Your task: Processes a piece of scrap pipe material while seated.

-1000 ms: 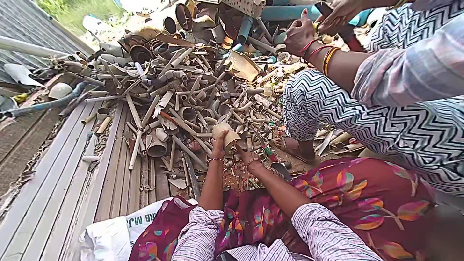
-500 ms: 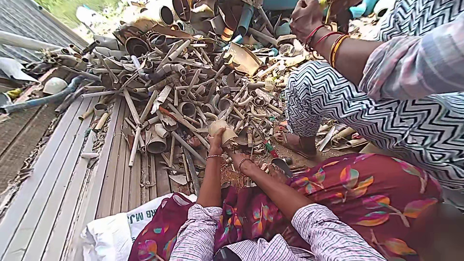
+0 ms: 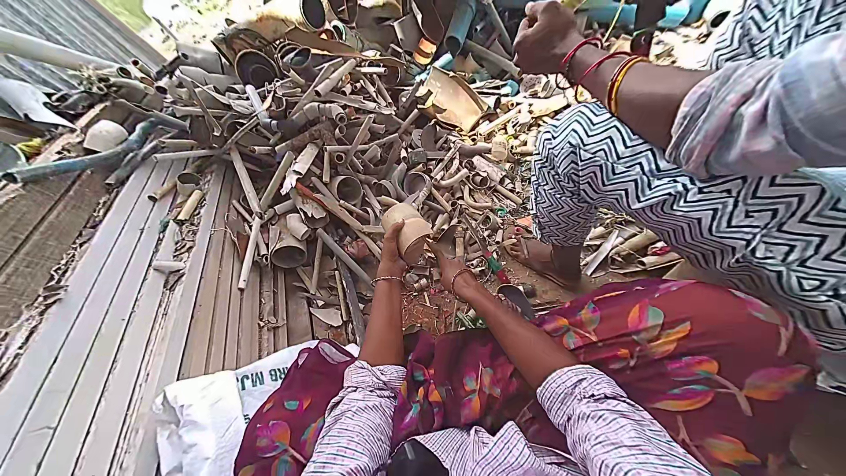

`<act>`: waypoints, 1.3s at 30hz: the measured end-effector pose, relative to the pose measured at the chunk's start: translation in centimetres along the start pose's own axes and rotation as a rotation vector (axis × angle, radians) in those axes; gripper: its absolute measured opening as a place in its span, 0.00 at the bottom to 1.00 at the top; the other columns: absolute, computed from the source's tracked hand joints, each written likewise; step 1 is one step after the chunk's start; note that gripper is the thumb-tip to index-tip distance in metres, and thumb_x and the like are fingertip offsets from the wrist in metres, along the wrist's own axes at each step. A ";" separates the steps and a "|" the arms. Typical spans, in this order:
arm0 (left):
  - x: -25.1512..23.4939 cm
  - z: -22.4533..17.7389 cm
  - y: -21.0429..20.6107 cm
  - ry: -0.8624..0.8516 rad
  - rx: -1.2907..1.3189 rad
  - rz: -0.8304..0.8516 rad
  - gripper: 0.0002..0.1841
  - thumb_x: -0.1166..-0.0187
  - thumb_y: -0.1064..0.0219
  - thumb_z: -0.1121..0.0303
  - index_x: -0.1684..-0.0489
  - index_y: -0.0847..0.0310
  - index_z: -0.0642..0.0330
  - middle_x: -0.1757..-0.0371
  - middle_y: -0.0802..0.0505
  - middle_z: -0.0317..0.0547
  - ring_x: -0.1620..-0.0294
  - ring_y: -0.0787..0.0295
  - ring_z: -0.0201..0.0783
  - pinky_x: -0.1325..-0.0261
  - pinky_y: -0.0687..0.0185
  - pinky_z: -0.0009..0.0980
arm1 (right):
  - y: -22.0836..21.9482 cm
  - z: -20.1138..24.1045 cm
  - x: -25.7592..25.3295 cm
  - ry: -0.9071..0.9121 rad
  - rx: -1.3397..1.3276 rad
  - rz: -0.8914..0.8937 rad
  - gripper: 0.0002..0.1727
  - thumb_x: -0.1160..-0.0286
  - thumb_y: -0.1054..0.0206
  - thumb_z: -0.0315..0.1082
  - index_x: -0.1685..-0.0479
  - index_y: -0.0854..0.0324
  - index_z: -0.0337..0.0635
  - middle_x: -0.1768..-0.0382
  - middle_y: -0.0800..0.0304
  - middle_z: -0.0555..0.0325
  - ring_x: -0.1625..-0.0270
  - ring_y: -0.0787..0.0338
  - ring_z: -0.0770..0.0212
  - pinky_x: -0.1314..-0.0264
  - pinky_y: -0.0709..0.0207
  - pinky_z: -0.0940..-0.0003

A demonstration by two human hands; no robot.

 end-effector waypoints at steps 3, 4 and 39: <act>0.7 0.2 -0.2 -0.007 0.116 0.084 0.12 0.12 0.47 0.59 0.41 0.26 0.52 0.56 0.11 0.42 0.57 0.11 0.35 0.54 0.12 0.35 | -0.1 1.0 1.0 -0.042 0.097 0.001 0.49 0.20 0.40 0.21 0.02 0.65 0.55 0.29 0.20 0.27 0.25 0.20 0.29 0.24 0.30 0.38; 1.2 0.2 -0.2 -0.015 0.094 0.096 0.12 0.13 0.46 0.57 0.42 0.24 0.50 0.56 0.10 0.39 0.57 0.10 0.33 0.54 0.12 0.33 | -0.4 1.9 1.6 0.012 0.069 0.063 0.49 0.20 0.40 0.20 0.02 0.65 0.52 0.27 0.22 0.26 0.24 0.20 0.30 0.22 0.31 0.38; 2.0 3.0 1.7 -0.206 0.190 0.015 0.26 0.03 0.58 0.59 0.18 0.44 0.72 0.23 0.28 0.65 0.31 0.26 0.51 0.29 0.27 0.46 | -0.9 3.4 2.1 0.262 -0.275 0.198 0.40 0.08 0.52 0.27 0.02 0.68 0.54 0.48 0.19 0.42 0.62 0.19 0.56 0.55 0.24 0.61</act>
Point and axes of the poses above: each hand's wrist, its own x-axis away from the middle knuckle, its own y-axis out of the back of the hand, z = x × y, the point moved 4 cm from there along -x, towards the middle knuckle
